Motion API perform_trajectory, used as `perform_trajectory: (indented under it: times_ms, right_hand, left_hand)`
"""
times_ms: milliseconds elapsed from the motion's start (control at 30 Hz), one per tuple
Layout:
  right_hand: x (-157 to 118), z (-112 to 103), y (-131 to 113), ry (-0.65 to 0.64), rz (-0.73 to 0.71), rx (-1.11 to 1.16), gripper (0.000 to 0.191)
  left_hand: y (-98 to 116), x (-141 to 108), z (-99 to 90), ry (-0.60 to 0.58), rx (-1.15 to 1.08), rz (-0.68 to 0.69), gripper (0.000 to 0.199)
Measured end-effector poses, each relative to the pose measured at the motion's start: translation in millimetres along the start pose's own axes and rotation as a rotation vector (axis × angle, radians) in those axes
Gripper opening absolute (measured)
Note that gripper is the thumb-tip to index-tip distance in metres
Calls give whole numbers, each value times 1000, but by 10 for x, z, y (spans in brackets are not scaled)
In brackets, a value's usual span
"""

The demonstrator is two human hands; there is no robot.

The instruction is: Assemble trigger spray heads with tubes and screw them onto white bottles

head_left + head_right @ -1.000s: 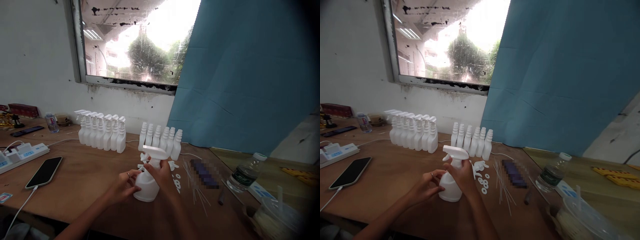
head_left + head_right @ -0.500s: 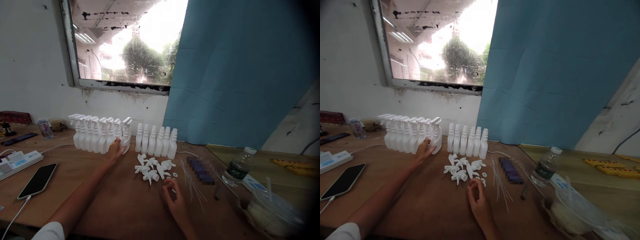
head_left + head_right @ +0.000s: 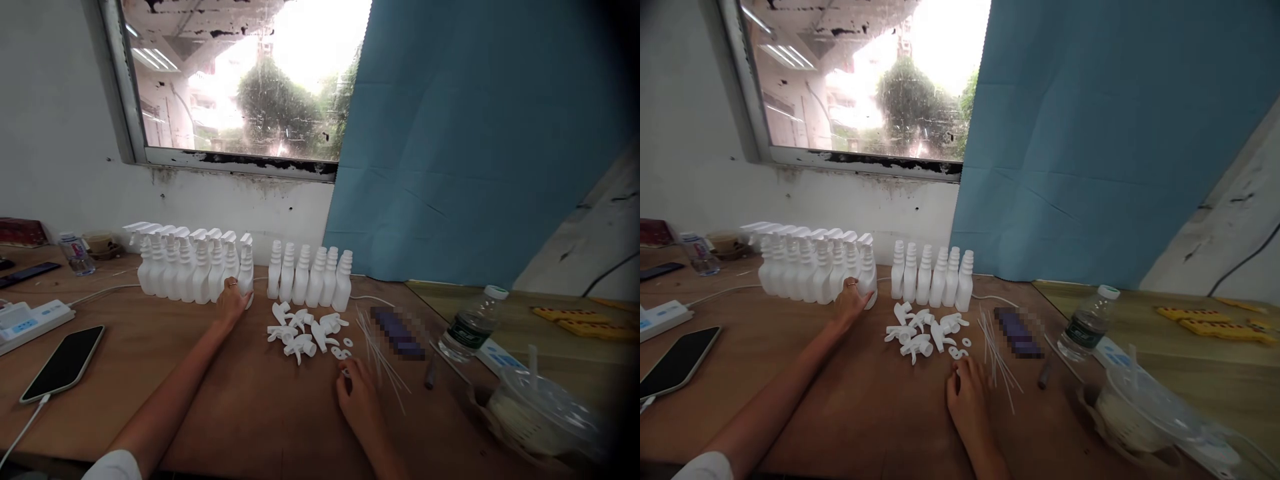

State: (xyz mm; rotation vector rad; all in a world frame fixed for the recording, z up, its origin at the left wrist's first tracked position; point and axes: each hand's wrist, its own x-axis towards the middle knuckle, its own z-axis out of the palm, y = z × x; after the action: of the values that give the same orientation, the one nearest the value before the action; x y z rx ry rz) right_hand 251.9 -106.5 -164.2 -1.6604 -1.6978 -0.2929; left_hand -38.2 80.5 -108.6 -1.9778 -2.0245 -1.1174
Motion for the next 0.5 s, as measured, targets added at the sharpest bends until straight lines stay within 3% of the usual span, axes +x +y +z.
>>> perform_trajectory:
  times_ms: [100, 267, 400, 500]
  right_hand:
    - [-46, 50, 101, -31, 68, -216, 28]
    - [-92, 92, 154, -88, 39, -310, 32]
    - [-97, 112, 183, -21, 16, -360, 33]
    - [-97, 124, 219, -9, 4, -375, 28]
  left_hand:
    - [55, -126, -62, 12, -28, 102, 38]
    - [209, -337, -104, -35, -132, 334, 16]
    - [288, -365, -171, -18, -218, 384, 24]
    - [306, -434, -231, -82, -273, 466, 27]
